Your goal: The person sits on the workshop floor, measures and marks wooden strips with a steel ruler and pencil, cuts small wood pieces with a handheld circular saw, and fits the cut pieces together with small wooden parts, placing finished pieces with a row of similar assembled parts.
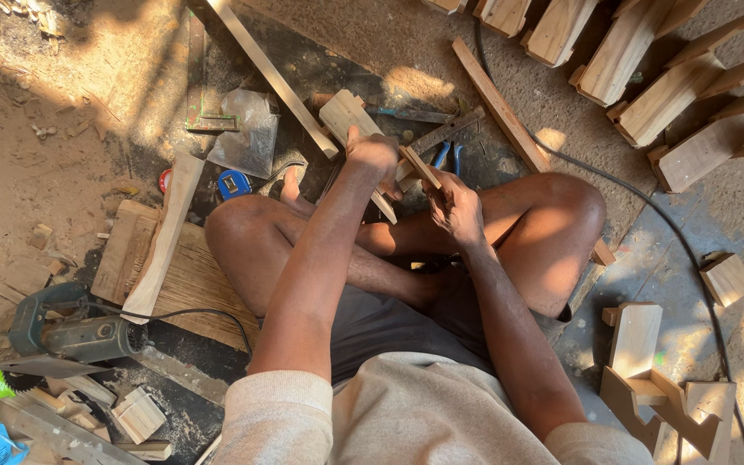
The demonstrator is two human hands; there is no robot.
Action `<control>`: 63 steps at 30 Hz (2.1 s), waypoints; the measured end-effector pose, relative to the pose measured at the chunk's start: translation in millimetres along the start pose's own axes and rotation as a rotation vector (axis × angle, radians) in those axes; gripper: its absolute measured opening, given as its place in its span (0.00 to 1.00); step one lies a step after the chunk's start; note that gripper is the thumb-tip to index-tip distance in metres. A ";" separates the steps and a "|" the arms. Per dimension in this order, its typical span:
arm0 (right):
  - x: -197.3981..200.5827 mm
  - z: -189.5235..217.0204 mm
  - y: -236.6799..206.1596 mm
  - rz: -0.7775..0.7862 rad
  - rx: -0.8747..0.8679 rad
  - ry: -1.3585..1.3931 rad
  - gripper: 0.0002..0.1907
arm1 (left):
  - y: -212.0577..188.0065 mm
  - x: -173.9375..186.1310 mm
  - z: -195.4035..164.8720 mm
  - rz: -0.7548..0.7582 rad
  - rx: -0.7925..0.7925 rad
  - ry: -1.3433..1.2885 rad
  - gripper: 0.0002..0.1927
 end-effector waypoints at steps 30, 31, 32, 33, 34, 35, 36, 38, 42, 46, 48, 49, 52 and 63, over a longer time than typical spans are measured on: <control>2.4 -2.0 -2.1 -0.156 0.065 -0.202 0.14 | 9.6 -34.9 38.3 0.000 -0.159 -0.839 0.22; 3.1 -5.8 -3.2 -0.153 -0.019 -0.128 0.15 | 10.2 -34.7 36.5 0.004 -0.170 -0.844 0.22; 3.5 -9.7 -4.0 -0.150 -0.102 -0.054 0.16 | 11.7 -34.5 34.6 0.002 -0.172 -0.802 0.20; 4.8 -9.8 -5.0 -0.158 -0.121 -0.109 0.15 | 13.7 -35.3 31.8 -0.001 -0.173 -0.761 0.19; 5.7 -10.1 -5.5 -0.166 -0.139 -0.162 0.15 | 15.8 -36.5 29.9 -0.004 -0.173 -0.718 0.18; 6.6 -10.1 -5.9 -0.175 -0.158 -0.215 0.14 | 17.5 -37.3 26.9 -0.019 -0.190 -0.807 0.18; 7.1 -6.0 -6.3 -0.165 -0.080 -0.223 0.19 | 18.6 -39.2 22.3 -0.034 -0.208 -0.898 0.18; 7.9 1.2 -7.2 -0.144 0.074 -0.245 0.30 | 17.4 -35.4 14.8 -0.135 -0.285 -1.009 0.21; 10.1 -6.5 -7.0 -0.137 -0.040 -0.236 0.32 | 8.7 -36.4 13.8 -0.257 -0.211 -0.906 0.27; 9.8 -6.4 -5.7 -0.125 -0.024 -0.262 0.34 | -0.5 -26.1 7.9 -0.161 -0.011 -0.543 0.46; 11.2 -9.7 -6.2 -0.142 -0.100 -0.236 0.31 | 0.8 -19.4 -3.6 -0.138 0.042 -0.444 0.46; 11.3 -12.2 -6.8 -0.159 -0.153 -0.210 0.28 | 2.8 -18.2 -7.5 -0.127 0.068 -0.395 0.45; 11.4 -5.5 -6.8 -0.159 -0.022 -0.209 0.28 | 12.0 -25.2 -12.0 -0.102 0.092 -0.420 0.48; 11.5 -7.9 -4.0 -0.142 -0.060 -0.303 0.30 | 20.4 -51.3 8.9 -0.088 -0.151 -0.764 0.21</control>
Point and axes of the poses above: each hand's wrist, its own y-axis towards the middle knuckle, its own x-axis out of the back of the hand, z = x × y, the point moved 5 cm from there along y, towards the middle knuckle, and after that the axes turned 12 degrees about y, right-handed, at the moved point
